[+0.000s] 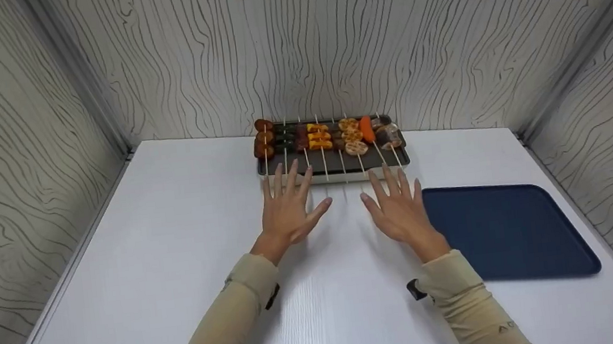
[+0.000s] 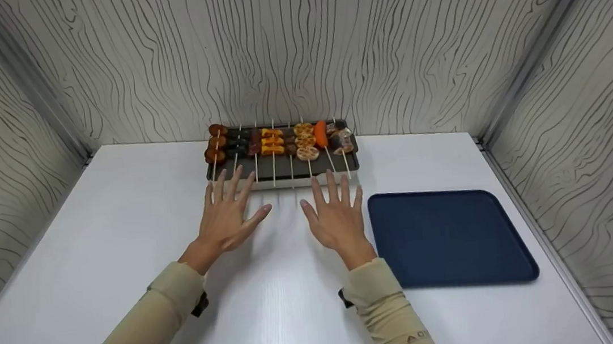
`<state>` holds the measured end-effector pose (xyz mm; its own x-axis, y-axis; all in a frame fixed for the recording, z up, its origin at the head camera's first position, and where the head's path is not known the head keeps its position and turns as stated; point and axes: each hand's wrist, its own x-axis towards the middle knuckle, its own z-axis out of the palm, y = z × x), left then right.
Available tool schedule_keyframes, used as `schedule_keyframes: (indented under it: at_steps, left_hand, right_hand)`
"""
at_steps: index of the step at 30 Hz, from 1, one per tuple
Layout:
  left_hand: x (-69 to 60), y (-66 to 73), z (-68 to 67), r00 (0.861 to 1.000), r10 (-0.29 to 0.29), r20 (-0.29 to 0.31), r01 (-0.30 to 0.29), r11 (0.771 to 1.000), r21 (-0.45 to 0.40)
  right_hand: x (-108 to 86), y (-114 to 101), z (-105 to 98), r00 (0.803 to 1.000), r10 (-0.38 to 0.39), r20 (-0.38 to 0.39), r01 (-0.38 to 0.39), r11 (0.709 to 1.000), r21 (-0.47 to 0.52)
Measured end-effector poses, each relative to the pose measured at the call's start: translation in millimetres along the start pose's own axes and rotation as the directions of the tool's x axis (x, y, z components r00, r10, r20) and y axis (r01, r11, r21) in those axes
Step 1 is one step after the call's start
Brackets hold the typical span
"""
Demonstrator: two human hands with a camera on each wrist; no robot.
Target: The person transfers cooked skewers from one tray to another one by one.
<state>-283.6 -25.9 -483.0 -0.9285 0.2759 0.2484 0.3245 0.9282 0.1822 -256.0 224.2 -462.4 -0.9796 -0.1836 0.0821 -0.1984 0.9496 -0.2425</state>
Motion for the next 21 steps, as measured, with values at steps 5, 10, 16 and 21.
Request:
schedule_keyframes:
  at_steps: [5,10,16,21]
  left_hand:
    - [-4.3,15.8,-7.2,0.979,0.028,-0.203,-0.043,0.997,-0.067]
    - [-11.3,40.4,-13.1,0.945,0.069,-0.318,-0.123,0.981,-0.152]
    - [-19.4,73.4,-13.5,0.976,0.131,-0.173,-0.166,0.964,-0.206]
    - [-24.2,104.5,-6.9,0.983,0.181,-0.025,-0.181,0.94,-0.289]
  right_hand:
    - [-23.3,20.9,-17.6,0.997,-0.006,-0.082,0.008,1.0,0.027]
    - [-51.7,48.7,-34.8,0.987,0.038,-0.154,-0.026,0.997,0.074]
    - [-76.1,89.5,-56.4,0.984,0.121,-0.134,-0.109,0.99,0.095]
    - [-94.3,138.7,-70.4,0.973,0.226,-0.047,-0.222,0.972,0.077]
